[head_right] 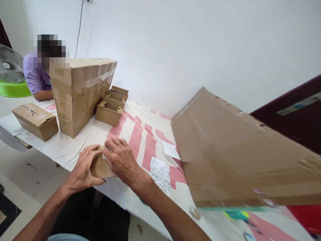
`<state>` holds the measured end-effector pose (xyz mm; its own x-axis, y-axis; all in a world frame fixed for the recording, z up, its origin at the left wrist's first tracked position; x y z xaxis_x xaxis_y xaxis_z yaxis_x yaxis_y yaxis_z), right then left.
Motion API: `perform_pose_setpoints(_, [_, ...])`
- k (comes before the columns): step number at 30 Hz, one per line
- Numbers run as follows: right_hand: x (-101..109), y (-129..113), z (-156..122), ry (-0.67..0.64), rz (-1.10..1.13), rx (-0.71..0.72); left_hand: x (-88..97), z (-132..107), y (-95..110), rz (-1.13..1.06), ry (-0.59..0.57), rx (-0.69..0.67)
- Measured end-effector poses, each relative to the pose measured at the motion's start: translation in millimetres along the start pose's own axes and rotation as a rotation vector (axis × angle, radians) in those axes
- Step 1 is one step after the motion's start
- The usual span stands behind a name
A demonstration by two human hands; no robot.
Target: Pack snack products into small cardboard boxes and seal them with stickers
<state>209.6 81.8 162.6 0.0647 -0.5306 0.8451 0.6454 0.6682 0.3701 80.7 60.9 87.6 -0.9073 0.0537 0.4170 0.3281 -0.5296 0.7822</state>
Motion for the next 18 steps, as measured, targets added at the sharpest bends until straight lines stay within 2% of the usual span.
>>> perform_pose_setpoints(8, [9.7,15.7,-9.5,0.148,0.218,-0.133,0.4,0.2,-2.6,0.045,-0.047,0.047])
perform_pose_setpoints(18, [8.9,17.1,-12.7,0.133,0.247,-0.151,0.1,-0.5,2.7,0.011,-0.044,0.045])
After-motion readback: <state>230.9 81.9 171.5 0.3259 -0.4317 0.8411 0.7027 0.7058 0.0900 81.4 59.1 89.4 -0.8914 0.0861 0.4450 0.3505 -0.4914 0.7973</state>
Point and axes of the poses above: each hand's wrist, its own z-axis towards the middle knuckle, its own x-axis out of the back of the hand, y = z × x, the point moved 6 cm from there along z, towards the middle knuckle, and after that the axes turned 13 degrees about -z, right-handed, at the moved point
